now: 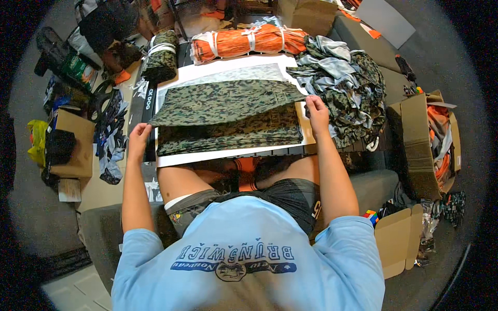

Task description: Preparing a patterned camouflage fabric piece on a flat printing frame.

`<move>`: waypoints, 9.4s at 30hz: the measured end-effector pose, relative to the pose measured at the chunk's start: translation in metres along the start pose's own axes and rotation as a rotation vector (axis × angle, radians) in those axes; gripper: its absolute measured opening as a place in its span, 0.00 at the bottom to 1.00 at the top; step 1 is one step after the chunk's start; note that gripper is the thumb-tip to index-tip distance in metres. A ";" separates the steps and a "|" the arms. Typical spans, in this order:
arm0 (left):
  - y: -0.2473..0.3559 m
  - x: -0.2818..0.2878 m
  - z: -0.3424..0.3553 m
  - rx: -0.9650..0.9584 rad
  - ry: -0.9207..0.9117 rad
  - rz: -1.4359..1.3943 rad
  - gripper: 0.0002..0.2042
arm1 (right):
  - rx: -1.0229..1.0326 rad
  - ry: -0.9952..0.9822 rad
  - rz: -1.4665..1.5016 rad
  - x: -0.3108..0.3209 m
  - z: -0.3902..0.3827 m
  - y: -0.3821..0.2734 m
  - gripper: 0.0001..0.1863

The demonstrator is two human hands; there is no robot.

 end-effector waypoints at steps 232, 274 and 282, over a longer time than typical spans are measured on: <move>-0.048 -0.013 -0.011 0.179 -0.082 0.158 0.10 | -0.566 -0.233 -0.351 0.038 -0.028 0.040 0.09; -0.073 -0.002 -0.054 0.028 0.061 0.420 0.10 | -0.202 -0.126 -0.818 0.043 -0.062 0.059 0.11; -0.088 0.003 -0.057 0.063 0.133 0.362 0.09 | -0.117 -0.118 -0.786 0.035 -0.081 0.058 0.10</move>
Point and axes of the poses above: each hand's wrist, its own z-axis towards the middle knuckle, its own x-axis out of the back of the hand, y = z × x, the point moved 3 cm from there along z, towards the middle knuckle
